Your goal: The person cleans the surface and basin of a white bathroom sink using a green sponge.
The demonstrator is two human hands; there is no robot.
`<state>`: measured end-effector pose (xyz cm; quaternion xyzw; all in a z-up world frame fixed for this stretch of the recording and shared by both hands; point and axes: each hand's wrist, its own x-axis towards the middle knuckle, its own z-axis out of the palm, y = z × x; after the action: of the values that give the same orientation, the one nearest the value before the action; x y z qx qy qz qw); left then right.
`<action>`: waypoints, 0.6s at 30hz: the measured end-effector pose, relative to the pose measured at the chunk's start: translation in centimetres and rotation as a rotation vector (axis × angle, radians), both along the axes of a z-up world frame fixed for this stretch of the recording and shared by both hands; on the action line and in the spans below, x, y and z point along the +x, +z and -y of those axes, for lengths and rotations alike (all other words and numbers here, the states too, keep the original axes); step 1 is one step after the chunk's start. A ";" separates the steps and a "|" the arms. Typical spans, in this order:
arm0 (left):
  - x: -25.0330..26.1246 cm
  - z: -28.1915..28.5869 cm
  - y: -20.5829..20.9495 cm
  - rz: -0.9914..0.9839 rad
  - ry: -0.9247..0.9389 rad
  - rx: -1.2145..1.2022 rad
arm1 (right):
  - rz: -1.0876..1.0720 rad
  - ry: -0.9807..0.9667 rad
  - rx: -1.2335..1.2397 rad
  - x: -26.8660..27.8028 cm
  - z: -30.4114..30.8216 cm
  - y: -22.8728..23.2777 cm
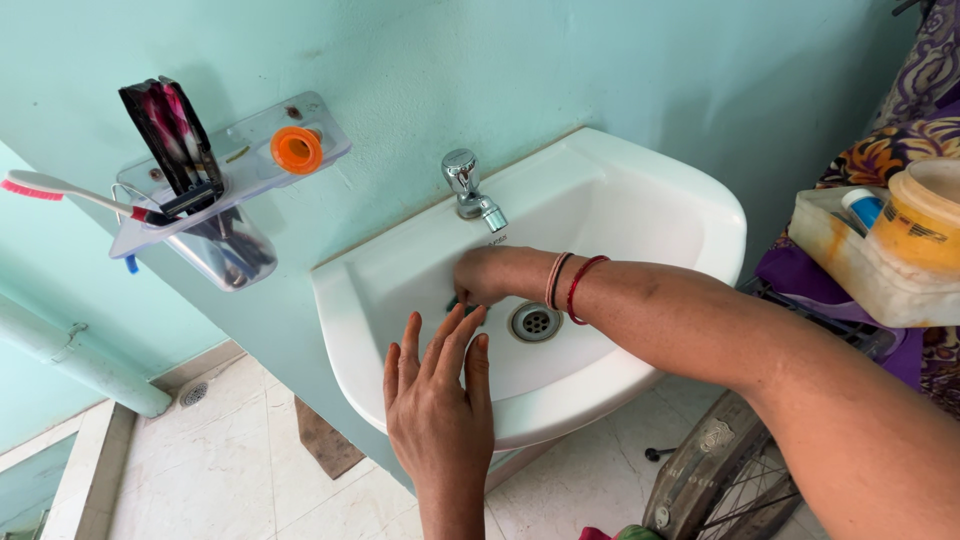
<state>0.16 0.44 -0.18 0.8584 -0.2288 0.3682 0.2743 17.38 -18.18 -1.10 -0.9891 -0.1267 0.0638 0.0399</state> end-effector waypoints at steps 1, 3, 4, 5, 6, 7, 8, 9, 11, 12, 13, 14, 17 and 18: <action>0.0 0.0 0.0 -0.001 0.000 0.000 | -0.049 -0.025 -0.013 -0.1 0.1 0.1; -0.1 0.0 0.1 -0.001 -0.001 0.000 | -0.105 -0.117 -0.104 -0.2 0.5 0.4; -0.1 0.0 0.2 0.004 -0.007 -0.001 | -0.111 -0.185 -0.182 -0.2 0.8 0.3; -0.2 0.0 0.2 0.008 -0.011 -0.002 | -0.117 -0.252 -0.260 -0.1 1.3 0.2; -0.3 -0.1 0.2 0.012 -0.016 -0.004 | -0.142 -0.251 -0.306 0.0 2.4 0.0; -0.3 -0.1 0.2 0.007 -0.013 -0.001 | -0.169 -0.250 -0.352 0.2 3.7 -0.1; -0.3 -0.1 0.2 0.002 -0.011 0.003 | -0.243 -0.213 -0.347 0.7 4.9 -0.2; -0.2 -0.1 0.2 -0.001 -0.011 0.005 | -0.316 -0.178 -0.342 1.3 6.2 -0.2; -0.2 -0.1 0.2 -0.009 -0.014 0.002 | -0.442 -0.156 -0.251 2.5 8.3 0.0; -0.2 -0.1 0.2 -0.013 -0.015 0.000 | -0.493 -0.169 -0.164 3.2 9.0 0.1; -0.2 -0.2 0.2 -0.016 -0.013 0.000 | -0.546 -0.180 -0.077 3.6 9.5 0.2; -0.2 -0.2 0.1 -0.018 -0.012 0.000 | -0.536 -0.173 -0.046 3.8 10.1 0.5; -0.1 -0.1 0.0 -0.018 -0.009 0.002 | -0.470 -0.189 0.022 3.4 10.5 1.5; 0.0 -0.1 -0.1 -0.017 -0.007 0.002 | -0.423 -0.217 0.025 3.0 10.7 2.2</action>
<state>0.13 0.56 -0.26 0.8609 -0.2299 0.3598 0.2767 20.37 -28.91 1.10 -0.9610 -0.0091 0.2631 0.0843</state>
